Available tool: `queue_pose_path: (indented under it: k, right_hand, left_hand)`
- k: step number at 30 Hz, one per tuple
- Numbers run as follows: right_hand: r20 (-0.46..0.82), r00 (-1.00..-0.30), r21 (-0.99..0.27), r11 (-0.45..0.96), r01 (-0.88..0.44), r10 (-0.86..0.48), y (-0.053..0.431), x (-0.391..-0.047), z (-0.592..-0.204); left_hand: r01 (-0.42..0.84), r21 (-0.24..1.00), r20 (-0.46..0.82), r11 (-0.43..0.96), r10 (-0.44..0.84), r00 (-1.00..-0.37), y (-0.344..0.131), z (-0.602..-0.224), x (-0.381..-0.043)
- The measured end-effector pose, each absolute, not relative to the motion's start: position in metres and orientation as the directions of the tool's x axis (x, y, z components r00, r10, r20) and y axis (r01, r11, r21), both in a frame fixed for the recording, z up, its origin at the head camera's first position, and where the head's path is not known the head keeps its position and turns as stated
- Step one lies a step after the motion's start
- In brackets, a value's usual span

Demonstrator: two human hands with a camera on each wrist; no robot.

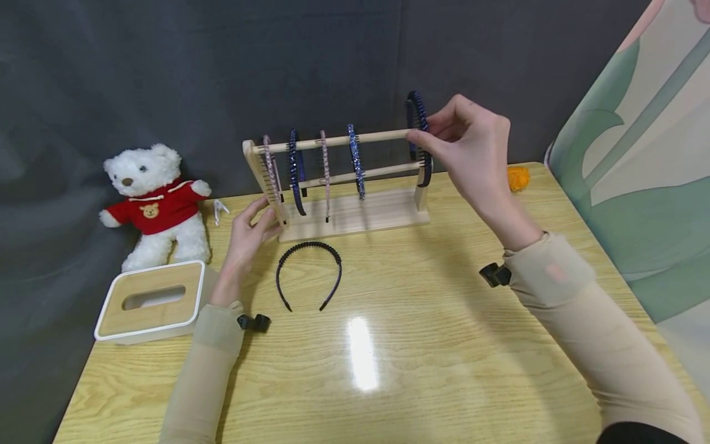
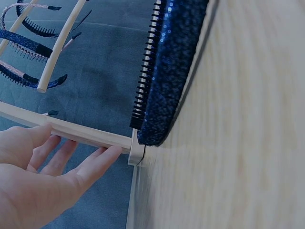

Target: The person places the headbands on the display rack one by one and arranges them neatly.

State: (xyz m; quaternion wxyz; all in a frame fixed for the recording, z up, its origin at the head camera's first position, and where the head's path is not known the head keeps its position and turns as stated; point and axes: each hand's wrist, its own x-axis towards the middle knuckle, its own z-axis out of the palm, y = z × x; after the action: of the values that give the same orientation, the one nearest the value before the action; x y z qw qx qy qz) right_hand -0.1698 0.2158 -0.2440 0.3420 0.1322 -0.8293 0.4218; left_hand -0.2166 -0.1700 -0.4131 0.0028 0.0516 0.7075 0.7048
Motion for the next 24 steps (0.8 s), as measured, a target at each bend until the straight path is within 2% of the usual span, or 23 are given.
queue_pose_path:
  k: [24]
  right_hand:
    - [0.656, -0.752, -0.637, 0.579, -0.510, 0.059, 0.198, -0.182, -0.253]
  left_hand:
    - [0.069, 0.998, 0.070, -0.008, 0.077, -0.995, -0.170, -0.413, -0.217]
